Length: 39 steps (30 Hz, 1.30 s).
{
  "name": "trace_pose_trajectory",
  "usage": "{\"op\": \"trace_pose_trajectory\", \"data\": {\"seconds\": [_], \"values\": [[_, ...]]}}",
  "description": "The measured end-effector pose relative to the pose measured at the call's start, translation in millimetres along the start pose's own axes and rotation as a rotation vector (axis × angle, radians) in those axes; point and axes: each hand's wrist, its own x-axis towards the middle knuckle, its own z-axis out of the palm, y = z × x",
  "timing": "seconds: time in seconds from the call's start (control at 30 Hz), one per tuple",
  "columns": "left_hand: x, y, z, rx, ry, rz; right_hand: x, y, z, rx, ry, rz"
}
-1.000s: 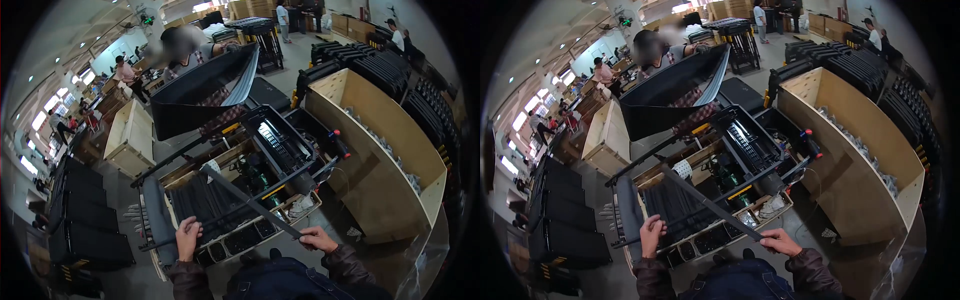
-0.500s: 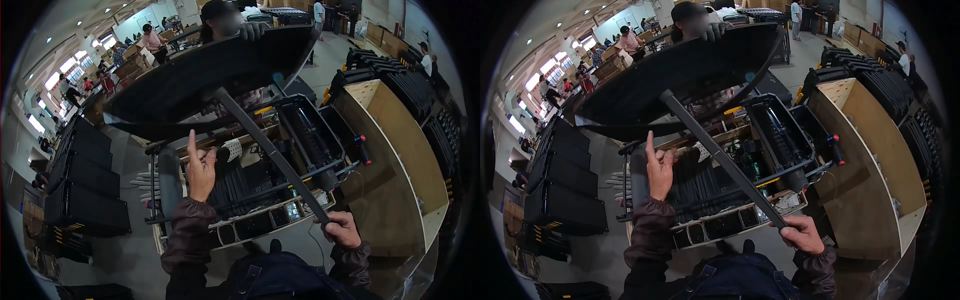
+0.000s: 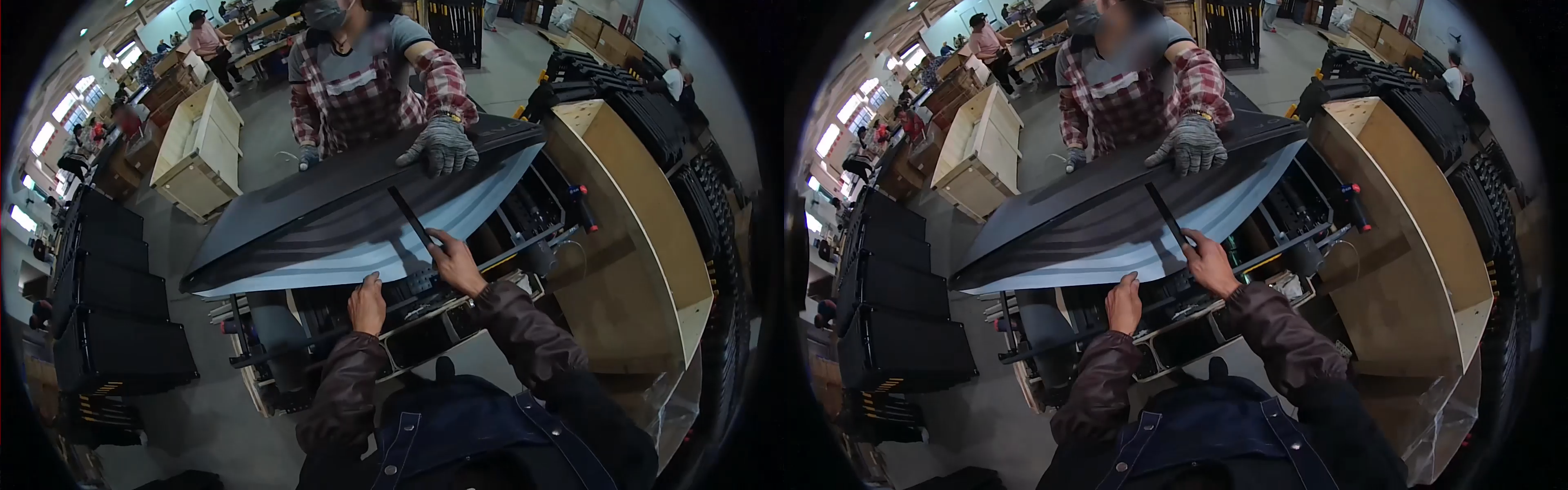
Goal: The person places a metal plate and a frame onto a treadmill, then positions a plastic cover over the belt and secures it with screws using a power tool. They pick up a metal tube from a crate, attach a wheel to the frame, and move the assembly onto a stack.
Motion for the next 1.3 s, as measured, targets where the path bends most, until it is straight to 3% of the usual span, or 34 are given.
{"op": "trace_pose_trajectory", "data": {"seconds": [0.07,0.23,0.4,0.5,0.67,0.77,0.87,0.93,1.0,1.03,1.1,1.13,1.2,1.23,1.3], "values": [[-2,-1,7,0.025,-0.007,-0.149,17,14,24,0.070,0.073,0.009],[7,-17,13,0.110,-0.099,-0.183,5,17,40,0.062,0.109,0.041],[19,-13,6,-0.007,-0.413,-0.333,15,16,41,0.135,0.094,0.107],[17,-10,5,-0.018,-0.361,-0.327,31,29,39,-0.076,0.077,-0.041],[16,-18,10,0.028,-0.408,-0.328,33,64,34,0.026,-0.027,0.055],[15,-40,20,-0.459,-0.395,-0.365,44,82,37,0.260,-0.123,0.103],[11,-1,-36,-0.986,-0.192,-0.408,43,80,33,0.524,-0.189,0.183],[16,14,-70,-1.223,0.064,-0.312,46,81,31,0.654,-0.236,0.234],[32,32,-107,-1.367,0.306,-0.372,51,93,34,0.685,-0.278,0.167],[44,34,-124,-1.387,0.309,-0.383,51,98,37,0.701,-0.283,0.171],[63,45,-145,-1.280,0.360,-0.397,53,101,42,0.278,-0.192,0.073],[66,42,-145,-1.267,0.356,-0.380,49,92,38,0.294,-0.184,0.062],[75,32,-136,-1.224,0.525,-0.459,42,75,24,0.013,-0.144,0.035],[77,42,-137,-1.250,0.584,-0.511,42,74,16,0.002,-0.197,0.070],[73,49,-135,-1.282,0.595,-0.510,43,101,6,0.052,-0.142,-0.099]]}}
